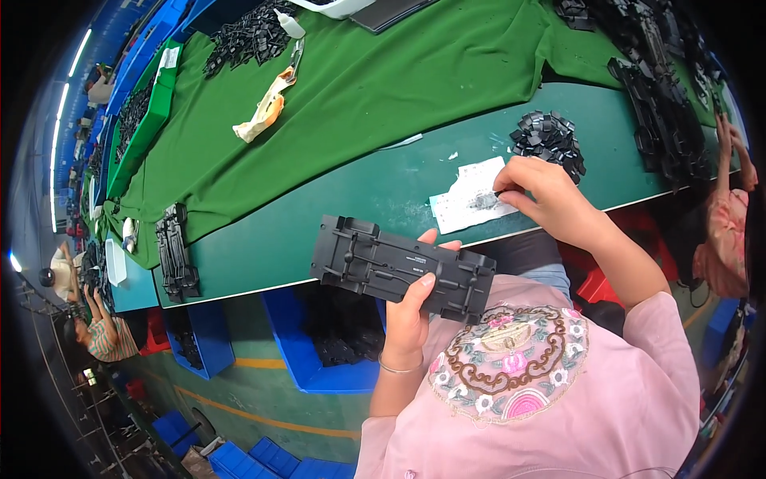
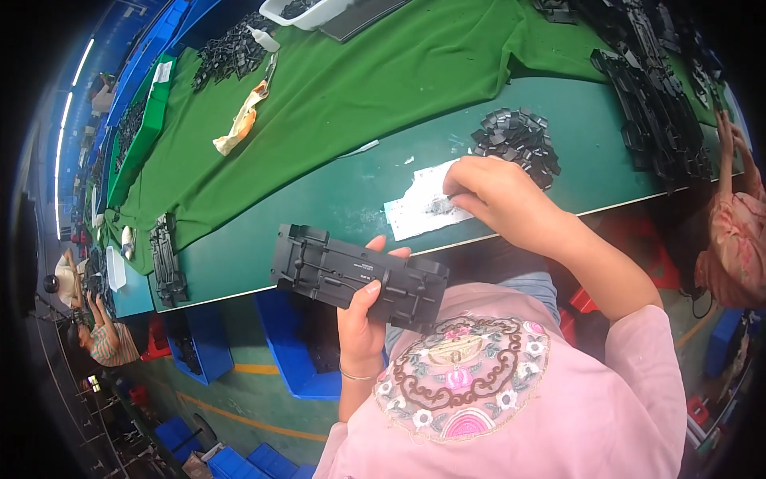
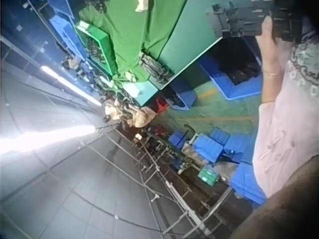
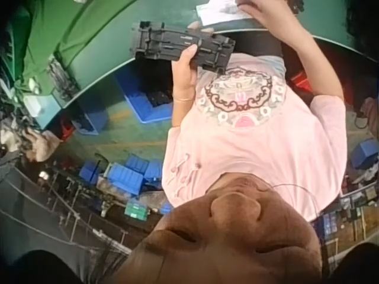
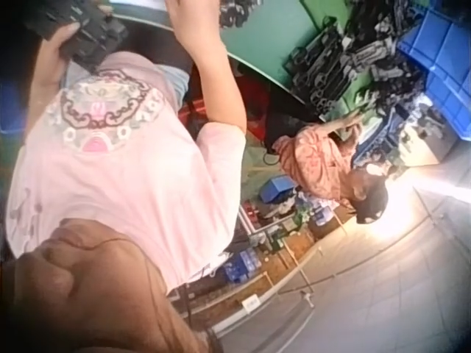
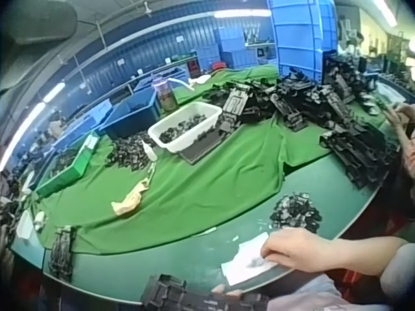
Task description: The person assembles toy car chassis by hand, attaching small plastic components onto each chassis base and placing the assembled chassis in a row on the workbench.
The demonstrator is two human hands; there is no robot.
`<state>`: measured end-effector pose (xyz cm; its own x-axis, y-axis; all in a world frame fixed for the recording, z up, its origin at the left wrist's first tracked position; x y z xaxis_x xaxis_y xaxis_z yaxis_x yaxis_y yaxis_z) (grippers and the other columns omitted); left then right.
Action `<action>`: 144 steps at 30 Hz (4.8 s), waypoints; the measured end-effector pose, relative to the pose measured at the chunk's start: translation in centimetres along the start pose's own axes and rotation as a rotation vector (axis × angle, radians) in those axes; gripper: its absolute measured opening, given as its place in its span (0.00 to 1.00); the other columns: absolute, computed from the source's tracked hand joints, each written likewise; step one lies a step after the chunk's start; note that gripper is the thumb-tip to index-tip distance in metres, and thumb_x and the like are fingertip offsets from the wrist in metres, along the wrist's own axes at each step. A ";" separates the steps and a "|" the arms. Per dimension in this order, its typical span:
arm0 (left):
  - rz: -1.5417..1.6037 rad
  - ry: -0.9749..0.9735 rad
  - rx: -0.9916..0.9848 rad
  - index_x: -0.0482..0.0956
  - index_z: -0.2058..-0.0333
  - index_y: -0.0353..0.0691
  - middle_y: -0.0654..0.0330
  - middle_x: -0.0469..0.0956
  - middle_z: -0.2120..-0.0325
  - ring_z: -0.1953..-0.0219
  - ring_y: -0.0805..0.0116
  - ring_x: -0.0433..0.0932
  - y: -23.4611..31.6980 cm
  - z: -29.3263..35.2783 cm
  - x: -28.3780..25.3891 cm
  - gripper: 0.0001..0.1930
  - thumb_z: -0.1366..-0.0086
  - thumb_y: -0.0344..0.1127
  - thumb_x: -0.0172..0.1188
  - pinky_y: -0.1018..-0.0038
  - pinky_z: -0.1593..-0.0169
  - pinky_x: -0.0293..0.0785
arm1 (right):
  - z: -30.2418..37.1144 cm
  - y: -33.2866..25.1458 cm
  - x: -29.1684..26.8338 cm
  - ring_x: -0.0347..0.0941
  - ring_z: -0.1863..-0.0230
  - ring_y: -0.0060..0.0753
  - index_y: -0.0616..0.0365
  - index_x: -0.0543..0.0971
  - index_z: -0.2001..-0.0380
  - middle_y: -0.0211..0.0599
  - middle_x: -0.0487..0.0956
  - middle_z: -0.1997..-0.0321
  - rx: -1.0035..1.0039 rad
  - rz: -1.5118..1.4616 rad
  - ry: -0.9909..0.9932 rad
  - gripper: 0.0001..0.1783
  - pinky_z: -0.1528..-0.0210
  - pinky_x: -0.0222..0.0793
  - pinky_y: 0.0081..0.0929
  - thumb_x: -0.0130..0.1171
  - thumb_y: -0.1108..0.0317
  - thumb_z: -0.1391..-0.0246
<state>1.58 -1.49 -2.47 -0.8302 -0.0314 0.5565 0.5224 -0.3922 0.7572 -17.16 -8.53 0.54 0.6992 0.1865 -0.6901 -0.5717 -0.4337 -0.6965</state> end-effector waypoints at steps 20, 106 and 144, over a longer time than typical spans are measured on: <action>0.017 -0.039 0.012 0.56 0.51 0.27 0.44 0.68 0.58 0.56 0.64 0.68 -0.6 -0.9 -0.9 0.23 0.47 0.28 0.47 0.71 0.50 0.61 | -1.2 -0.3 1.6 0.65 0.70 0.42 0.62 0.68 0.77 0.40 0.67 0.75 -0.188 0.193 -0.145 0.05 0.66 0.61 0.32 0.51 0.77 0.63; -0.827 -0.395 0.383 0.37 0.44 0.32 0.47 0.51 0.45 0.47 0.61 0.58 0.8 -1.4 6.5 0.36 0.48 0.25 0.48 0.69 0.46 0.56 | 3.0 -2.0 -1.5 0.69 0.77 0.22 0.63 0.70 0.76 0.32 0.71 0.78 0.238 -0.503 0.253 0.07 0.76 0.62 0.17 0.57 0.77 0.62; -0.064 -0.060 0.250 0.37 0.43 0.41 0.45 0.53 0.47 0.46 0.60 0.57 1.2 -1.1 3.6 0.41 0.51 0.25 0.54 0.67 0.43 0.49 | -0.2 4.5 -3.2 0.64 0.78 0.37 0.63 0.69 0.76 0.37 0.66 0.76 0.006 0.418 0.293 0.06 0.74 0.60 0.25 0.54 0.77 0.61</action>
<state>-1.02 -3.11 0.07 -0.8540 0.0434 0.5185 0.5072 -0.1525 0.8482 -21.90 -11.26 -0.31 0.5004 -0.2575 -0.8266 -0.8304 -0.4130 -0.3740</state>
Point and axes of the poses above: each hand's wrist, its own z-axis away from the middle knuckle, its own x-axis out of the palm, y = z × x, the point moved 3 cm from there along -z, towards the middle knuckle
